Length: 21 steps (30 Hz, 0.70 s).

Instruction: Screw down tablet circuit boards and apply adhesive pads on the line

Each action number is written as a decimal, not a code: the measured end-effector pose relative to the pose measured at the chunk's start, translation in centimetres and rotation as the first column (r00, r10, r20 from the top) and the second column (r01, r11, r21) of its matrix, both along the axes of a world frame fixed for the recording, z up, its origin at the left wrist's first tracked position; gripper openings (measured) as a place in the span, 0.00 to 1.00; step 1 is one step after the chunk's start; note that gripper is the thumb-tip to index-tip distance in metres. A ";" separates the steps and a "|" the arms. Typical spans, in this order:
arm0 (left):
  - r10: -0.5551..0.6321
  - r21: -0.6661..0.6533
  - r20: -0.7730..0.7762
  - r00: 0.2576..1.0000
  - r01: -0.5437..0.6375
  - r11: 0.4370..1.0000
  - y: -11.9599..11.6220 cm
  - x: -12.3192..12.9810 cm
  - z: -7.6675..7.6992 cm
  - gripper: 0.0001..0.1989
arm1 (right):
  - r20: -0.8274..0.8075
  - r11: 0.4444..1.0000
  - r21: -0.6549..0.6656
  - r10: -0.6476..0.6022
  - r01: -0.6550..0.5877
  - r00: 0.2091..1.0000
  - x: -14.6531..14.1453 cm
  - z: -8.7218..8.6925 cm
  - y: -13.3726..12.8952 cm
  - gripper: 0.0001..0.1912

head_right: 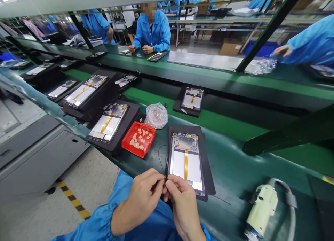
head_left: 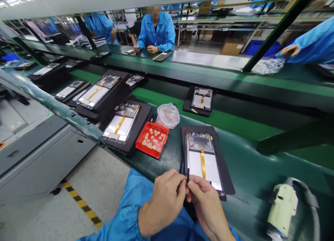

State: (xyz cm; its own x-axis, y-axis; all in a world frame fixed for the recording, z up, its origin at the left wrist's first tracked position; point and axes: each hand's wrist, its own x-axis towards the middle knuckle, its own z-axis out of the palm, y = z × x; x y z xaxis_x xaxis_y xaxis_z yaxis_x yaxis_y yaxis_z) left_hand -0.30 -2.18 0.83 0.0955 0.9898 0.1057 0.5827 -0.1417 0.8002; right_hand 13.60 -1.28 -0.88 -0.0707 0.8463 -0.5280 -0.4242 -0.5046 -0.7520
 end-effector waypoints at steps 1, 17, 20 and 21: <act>-0.007 -0.008 -0.004 1.000 0.007 1.000 0.0 -0.1 0.1 0.11 | -0.001 1.000 0.001 -0.002 0.002 1.000 -0.1 0.0 0.0 0.20; -0.091 0.009 -0.165 0.982 0.094 0.996 -0.4 -0.2 0.5 0.12 | -0.049 1.000 0.006 0.022 -0.021 0.999 -0.3 -0.1 -0.4 0.20; -0.104 -0.005 -0.166 0.981 0.105 0.994 -0.3 -0.4 0.5 0.12 | -0.046 1.000 0.004 0.023 -0.023 0.999 -0.2 0.0 -0.2 0.21; -0.105 -0.010 -0.162 0.981 0.105 0.994 -0.3 -0.4 0.5 0.12 | -0.042 1.000 0.003 0.021 -0.020 0.999 -0.2 0.1 -0.2 0.21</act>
State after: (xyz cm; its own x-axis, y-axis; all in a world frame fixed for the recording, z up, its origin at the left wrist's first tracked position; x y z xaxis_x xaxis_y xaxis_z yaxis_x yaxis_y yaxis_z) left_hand -0.68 -2.50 1.36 0.2148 0.9734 0.0792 0.6869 -0.2082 0.6963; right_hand 13.41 -1.49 -0.78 -0.1099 0.8457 -0.5223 -0.4447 -0.5118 -0.7351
